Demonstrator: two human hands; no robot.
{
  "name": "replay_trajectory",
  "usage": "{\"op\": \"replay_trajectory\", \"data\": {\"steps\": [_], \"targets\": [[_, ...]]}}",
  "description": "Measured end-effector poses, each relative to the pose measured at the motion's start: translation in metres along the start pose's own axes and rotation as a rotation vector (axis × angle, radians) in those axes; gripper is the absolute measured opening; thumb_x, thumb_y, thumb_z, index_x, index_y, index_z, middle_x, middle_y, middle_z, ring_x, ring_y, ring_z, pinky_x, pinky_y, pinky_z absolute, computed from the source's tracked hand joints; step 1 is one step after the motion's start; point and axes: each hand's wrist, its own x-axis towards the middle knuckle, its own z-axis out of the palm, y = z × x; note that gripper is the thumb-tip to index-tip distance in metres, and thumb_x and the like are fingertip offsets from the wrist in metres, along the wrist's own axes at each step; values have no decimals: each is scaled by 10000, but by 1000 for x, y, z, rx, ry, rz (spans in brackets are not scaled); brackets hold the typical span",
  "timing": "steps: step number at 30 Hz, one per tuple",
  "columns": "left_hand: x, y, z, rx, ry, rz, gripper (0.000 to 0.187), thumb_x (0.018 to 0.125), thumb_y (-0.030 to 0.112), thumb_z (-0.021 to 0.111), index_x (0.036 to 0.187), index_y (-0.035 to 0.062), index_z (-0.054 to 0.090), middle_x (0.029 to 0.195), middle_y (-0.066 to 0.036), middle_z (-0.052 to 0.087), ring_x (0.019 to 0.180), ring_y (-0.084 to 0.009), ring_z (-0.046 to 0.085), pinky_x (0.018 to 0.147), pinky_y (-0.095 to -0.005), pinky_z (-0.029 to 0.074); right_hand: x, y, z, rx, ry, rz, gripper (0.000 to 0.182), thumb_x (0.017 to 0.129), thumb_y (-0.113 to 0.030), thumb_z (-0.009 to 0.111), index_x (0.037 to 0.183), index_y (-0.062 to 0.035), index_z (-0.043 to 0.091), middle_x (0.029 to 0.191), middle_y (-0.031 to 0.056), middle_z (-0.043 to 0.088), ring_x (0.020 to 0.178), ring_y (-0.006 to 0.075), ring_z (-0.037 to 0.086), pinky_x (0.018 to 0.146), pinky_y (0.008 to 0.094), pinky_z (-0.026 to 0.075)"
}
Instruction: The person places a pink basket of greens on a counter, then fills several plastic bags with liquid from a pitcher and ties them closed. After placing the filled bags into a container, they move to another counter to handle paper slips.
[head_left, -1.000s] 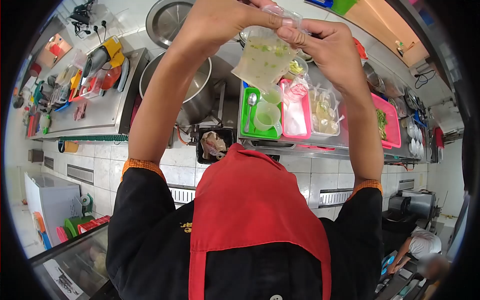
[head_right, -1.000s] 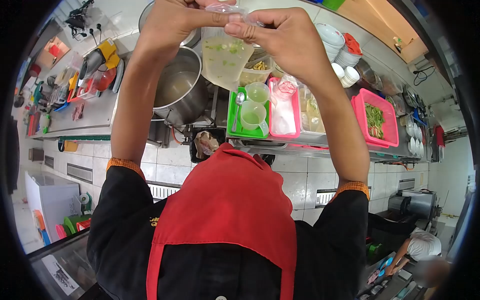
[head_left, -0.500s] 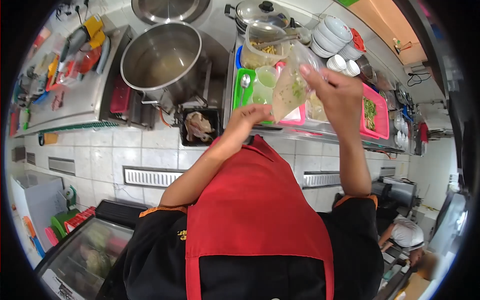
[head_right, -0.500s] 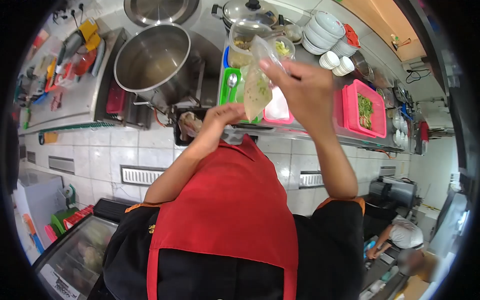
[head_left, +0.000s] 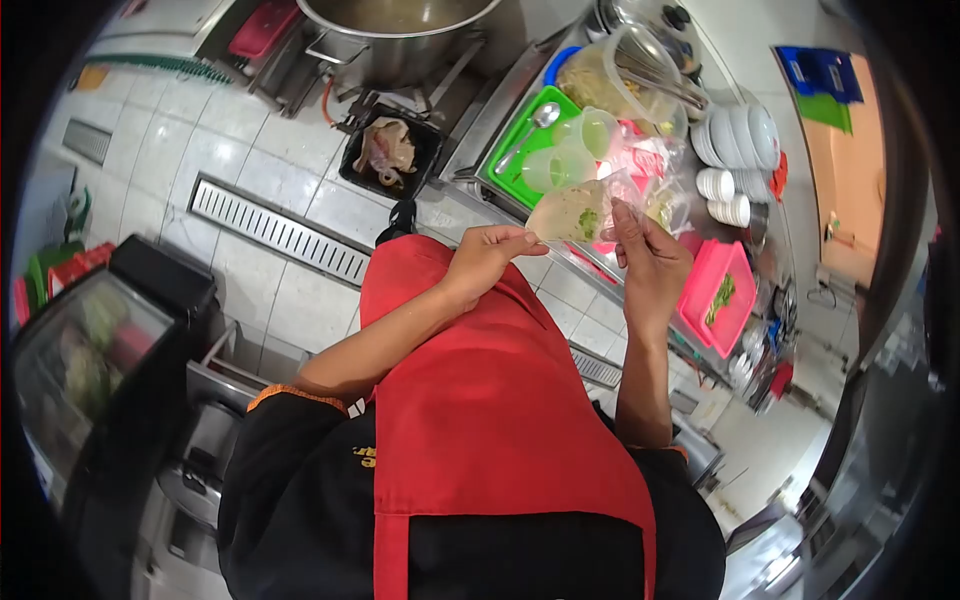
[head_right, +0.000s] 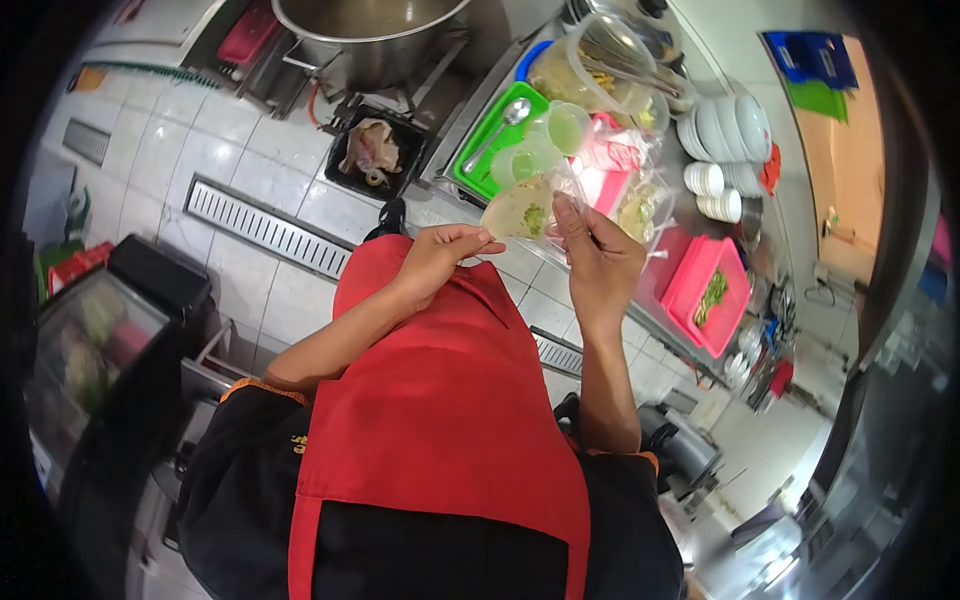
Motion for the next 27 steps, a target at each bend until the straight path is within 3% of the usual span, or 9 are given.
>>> {"op": "replay_trajectory", "data": {"steps": [8, 14, 17, 19, 20, 21, 23, 27], "targets": [[-14, -40, -7, -256, 490, 13, 160, 906, 110, 646, 966, -28, 699, 919, -85, 709, 892, -141, 678, 808, -243, 487, 34, 34, 47, 0, -246, -100, 249, 895, -186, 715, 1028, 24, 720, 717, 17, 645, 652, 45, 541, 585, 203, 417], [-16, -64, -17, -471, 713, 33, 141, 881, 106, 658, 926, -26, 682, 858, -84, 692, 813, -145, 671, 761, -251, 506, 53, 44, 98, -49, -444, -233, 213, 869, -137, 720, 967, 53, 719, 721, 63, 659, 674, 74, 573, 603, 228, 436], [-15, -74, -23, -555, 768, -6, 154, 865, 104, 658, 936, -31, 672, 845, -89, 685, 782, -150, 660, 756, -253, 506, 67, 53, 126, -121, -546, -353, 197, 842, -127, 725, 934, 48, 721, 712, 99, 662, 638, 129, 591, 611, 256, 451], [-14, -75, -25, -604, 810, 3, 177, 854, 102, 663, 945, -49, 673, 827, -108, 693, 756, -143, 657, 726, -247, 497, 77, 68, 143, -223, -598, -493, 200, 819, -144, 737, 922, 27, 726, 730, 128, 674, 605, 209, 603, 584, 307, 457], [-13, -75, -26, -633, 839, 5, 200, 844, 99, 668, 954, -67, 673, 810, -127, 701, 730, -137, 655, 696, -241, 487, 75, 65, 152, -261, -585, -512, 209, 823, -215, 730, 915, -29, 746, 759, 111, 689, 652, 259, 619, 647, 349, 446], [-12, -75, -27, -649, 849, 11, 200, 844, 99, 668, 954, -67, 673, 810, -127, 701, 730, -137, 655, 696, -241, 487, 76, 65, 159, -263, -603, -518, 209, 823, -215, 730, 915, -29, 746, 759, 111, 689, 652, 259, 619, 647, 349, 446], [-10, -75, -30, -664, 860, 19, 201, 833, 87, 662, 947, -78, 669, 821, -131, 696, 703, -152, 667, 683, -248, 500, 79, 68, 173, -496, -563, -642, 249, 829, -312, 714, 903, -79, 763, 779, 75, 703, 738, 242, 632, 762, 384, 383], [-6, -78, -37, -700, 847, -16, 211, 857, 133, 645, 978, -38, 670, 824, -118, 691, 769, -167, 653, 746, -277, 491, 83, 70, 190, -623, -610, -642, 344, 821, -395, 716, 953, -81, 759, 848, 70, 727, 768, 217, 651, 879, 373, 360]]}}
